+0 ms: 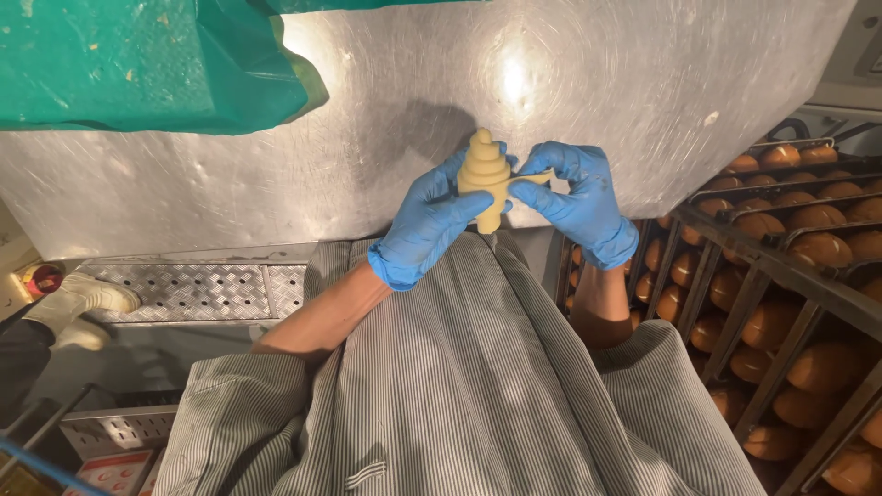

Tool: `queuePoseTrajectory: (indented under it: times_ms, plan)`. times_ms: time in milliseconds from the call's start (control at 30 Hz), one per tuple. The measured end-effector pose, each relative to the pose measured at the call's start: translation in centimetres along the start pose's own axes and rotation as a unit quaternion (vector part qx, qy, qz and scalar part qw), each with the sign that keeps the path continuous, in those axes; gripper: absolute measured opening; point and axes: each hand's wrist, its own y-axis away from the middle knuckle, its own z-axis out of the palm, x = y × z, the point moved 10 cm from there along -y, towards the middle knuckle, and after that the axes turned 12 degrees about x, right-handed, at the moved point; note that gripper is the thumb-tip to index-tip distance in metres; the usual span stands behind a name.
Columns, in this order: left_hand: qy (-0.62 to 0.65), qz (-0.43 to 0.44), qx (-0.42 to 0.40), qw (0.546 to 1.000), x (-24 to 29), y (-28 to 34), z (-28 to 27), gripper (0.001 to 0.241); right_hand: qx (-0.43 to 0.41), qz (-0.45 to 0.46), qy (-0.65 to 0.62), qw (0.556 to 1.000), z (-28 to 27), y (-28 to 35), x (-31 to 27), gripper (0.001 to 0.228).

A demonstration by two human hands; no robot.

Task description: Rolling triangular pieces of dough into croissant shapes.

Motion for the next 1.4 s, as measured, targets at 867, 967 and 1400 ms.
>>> queuePoseTrajectory:
  times_ms: [867,967,1400]
  plan:
    - [0.038,0.126,0.014,0.991,4.4,1.6,-3.9,0.061,0.017,0.004,-0.189,0.982,6.6,-3.2,1.7,0.027]
    - [0.057,0.132,0.017,0.989,6.0,2.0,-6.5,0.062,0.001,-0.002,-0.224,0.975,11.0,-5.2,3.1,0.031]
    - [0.113,0.17,0.132,0.97,15.8,2.9,-32.4,0.053,-0.065,0.136,-0.179,0.972,31.1,-11.6,7.5,0.069]
